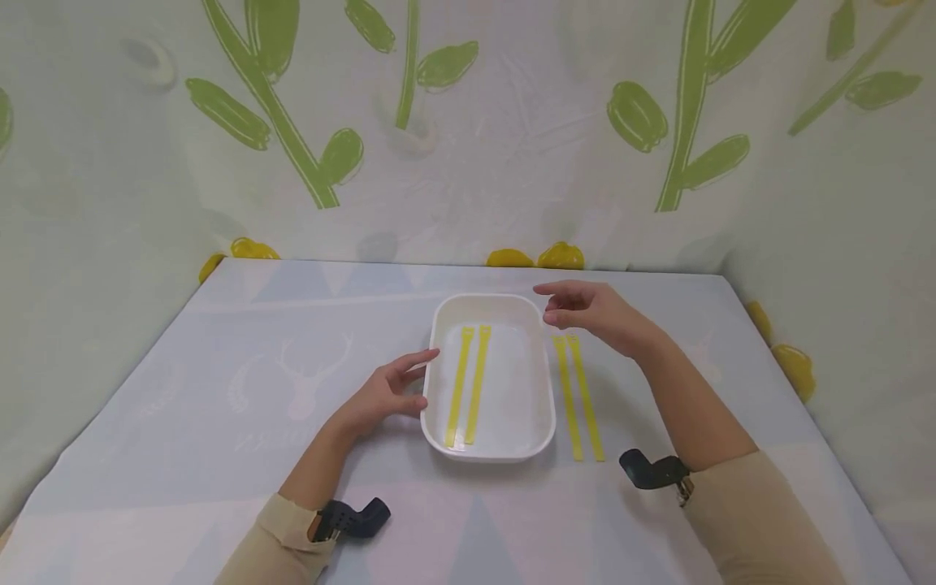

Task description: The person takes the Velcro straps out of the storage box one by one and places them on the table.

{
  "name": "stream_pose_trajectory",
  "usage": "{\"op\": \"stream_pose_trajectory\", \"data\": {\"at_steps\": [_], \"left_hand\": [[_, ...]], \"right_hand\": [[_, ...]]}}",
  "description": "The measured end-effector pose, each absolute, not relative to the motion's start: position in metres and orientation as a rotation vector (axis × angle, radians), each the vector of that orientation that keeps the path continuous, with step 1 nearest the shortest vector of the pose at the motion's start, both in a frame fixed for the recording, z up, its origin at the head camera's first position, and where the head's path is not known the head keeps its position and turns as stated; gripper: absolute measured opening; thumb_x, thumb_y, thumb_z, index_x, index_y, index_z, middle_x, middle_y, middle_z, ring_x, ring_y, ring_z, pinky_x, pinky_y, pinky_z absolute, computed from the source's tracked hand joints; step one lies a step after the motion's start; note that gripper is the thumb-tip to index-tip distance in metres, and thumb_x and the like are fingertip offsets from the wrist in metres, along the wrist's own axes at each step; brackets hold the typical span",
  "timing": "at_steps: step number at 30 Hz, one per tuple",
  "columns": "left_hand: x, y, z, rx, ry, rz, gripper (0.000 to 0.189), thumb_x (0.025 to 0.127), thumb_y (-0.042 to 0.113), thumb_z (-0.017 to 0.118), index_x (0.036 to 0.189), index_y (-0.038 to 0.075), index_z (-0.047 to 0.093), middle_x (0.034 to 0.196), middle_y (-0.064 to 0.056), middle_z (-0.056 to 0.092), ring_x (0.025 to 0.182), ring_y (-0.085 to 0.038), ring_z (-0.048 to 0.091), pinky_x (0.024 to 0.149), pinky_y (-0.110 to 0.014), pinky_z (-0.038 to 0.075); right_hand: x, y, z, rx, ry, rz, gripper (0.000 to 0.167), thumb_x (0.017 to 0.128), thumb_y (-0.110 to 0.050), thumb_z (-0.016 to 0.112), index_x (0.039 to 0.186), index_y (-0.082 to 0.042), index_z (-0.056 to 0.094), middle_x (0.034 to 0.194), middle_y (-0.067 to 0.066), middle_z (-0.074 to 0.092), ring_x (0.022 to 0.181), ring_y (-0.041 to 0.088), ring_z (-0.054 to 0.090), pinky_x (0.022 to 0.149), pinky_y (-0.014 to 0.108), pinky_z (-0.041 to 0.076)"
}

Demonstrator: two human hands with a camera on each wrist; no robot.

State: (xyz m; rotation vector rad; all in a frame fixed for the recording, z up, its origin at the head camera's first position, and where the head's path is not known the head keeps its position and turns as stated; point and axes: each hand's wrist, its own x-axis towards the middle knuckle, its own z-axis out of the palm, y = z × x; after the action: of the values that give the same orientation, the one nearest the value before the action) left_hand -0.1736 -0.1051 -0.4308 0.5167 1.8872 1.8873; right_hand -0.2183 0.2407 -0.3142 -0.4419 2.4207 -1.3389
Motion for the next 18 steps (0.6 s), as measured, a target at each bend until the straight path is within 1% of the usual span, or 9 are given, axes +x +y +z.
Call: {"op": "stream_pose_trajectory", "data": {"at_steps": [2, 5, 9, 11, 13, 15, 18], "left_hand": [[-0.175, -0.105, -0.430, 0.503, 1.858, 1.888, 0.079, 0.075, 0.014, 0.080, 0.144, 0.011, 0.040, 0.155, -0.002, 0.027, 0.140, -0.030, 0.029, 0.091, -0.040, 0.050], [-0.176, -0.105, -0.430, 0.474, 1.854, 1.877, 0.076, 0.077, 0.005, 0.076, 0.144, 0.012, 0.040, 0.153, -0.004, 0.031, 0.139, -0.031, 0.030, 0.084, -0.039, 0.054], [-0.176, -0.104, -0.430, 0.460, 1.848, 1.878, 0.074, 0.078, 0.000, 0.073, 0.144, 0.012, 0.040, 0.153, -0.006, 0.032, 0.139, -0.032, 0.032, 0.083, -0.040, 0.054], [-0.176, -0.105, -0.431, 0.465, 1.836, 1.886, 0.075, 0.079, 0.000, 0.073, 0.144, 0.013, 0.039, 0.153, -0.005, 0.030, 0.139, -0.032, 0.031, 0.083, -0.040, 0.054], [-0.176, -0.105, -0.432, 0.481, 1.830, 1.896, 0.076, 0.079, 0.003, 0.074, 0.145, 0.013, 0.039, 0.154, -0.005, 0.029, 0.139, -0.033, 0.031, 0.083, -0.040, 0.054], [-0.176, -0.106, -0.434, 0.490, 1.819, 1.907, 0.077, 0.078, 0.008, 0.076, 0.145, 0.013, 0.039, 0.154, -0.004, 0.029, 0.139, -0.033, 0.031, 0.083, -0.039, 0.054], [-0.175, -0.107, -0.437, 0.499, 1.812, 1.914, 0.081, 0.076, 0.017, 0.080, 0.145, 0.014, 0.038, 0.154, -0.005, 0.028, 0.138, -0.034, 0.031, 0.083, -0.039, 0.054]], "right_hand": [[-0.223, 0.237, -0.310, -0.444, 2.405, -1.354, 0.053, 0.091, -0.026, 0.064, 0.138, -0.008, 0.047, 0.105, 0.005, 0.057, 0.097, 0.016, 0.056, 0.088, 0.021, 0.047], [-0.230, 0.229, -0.302, -0.444, 2.409, -1.355, 0.053, 0.092, -0.029, 0.063, 0.138, -0.008, 0.047, 0.104, 0.004, 0.059, 0.096, 0.019, 0.058, 0.089, 0.023, 0.046], [-0.239, 0.216, -0.293, -0.428, 2.427, -1.354, 0.054, 0.091, -0.032, 0.063, 0.138, -0.010, 0.049, 0.114, 0.008, 0.059, 0.098, 0.020, 0.060, 0.098, 0.036, 0.044], [-0.243, 0.209, -0.292, -0.422, 2.422, -1.365, 0.054, 0.090, -0.032, 0.064, 0.137, -0.010, 0.049, 0.122, 0.009, 0.057, 0.100, 0.022, 0.060, 0.100, 0.043, 0.042], [-0.248, 0.202, -0.292, -0.435, 2.401, -1.405, 0.052, 0.090, -0.029, 0.065, 0.136, -0.009, 0.051, 0.127, 0.010, 0.055, 0.101, 0.025, 0.060, 0.100, 0.046, 0.042], [-0.253, 0.194, -0.295, -0.475, 2.395, -1.423, 0.049, 0.090, -0.026, 0.065, 0.134, -0.008, 0.052, 0.128, 0.009, 0.054, 0.101, 0.029, 0.059, 0.097, 0.044, 0.045], [-0.259, 0.181, -0.301, -0.553, 2.371, -1.439, 0.046, 0.089, -0.022, 0.066, 0.131, -0.006, 0.055, 0.123, 0.012, 0.058, 0.100, 0.033, 0.058, 0.091, 0.040, 0.049]]}}
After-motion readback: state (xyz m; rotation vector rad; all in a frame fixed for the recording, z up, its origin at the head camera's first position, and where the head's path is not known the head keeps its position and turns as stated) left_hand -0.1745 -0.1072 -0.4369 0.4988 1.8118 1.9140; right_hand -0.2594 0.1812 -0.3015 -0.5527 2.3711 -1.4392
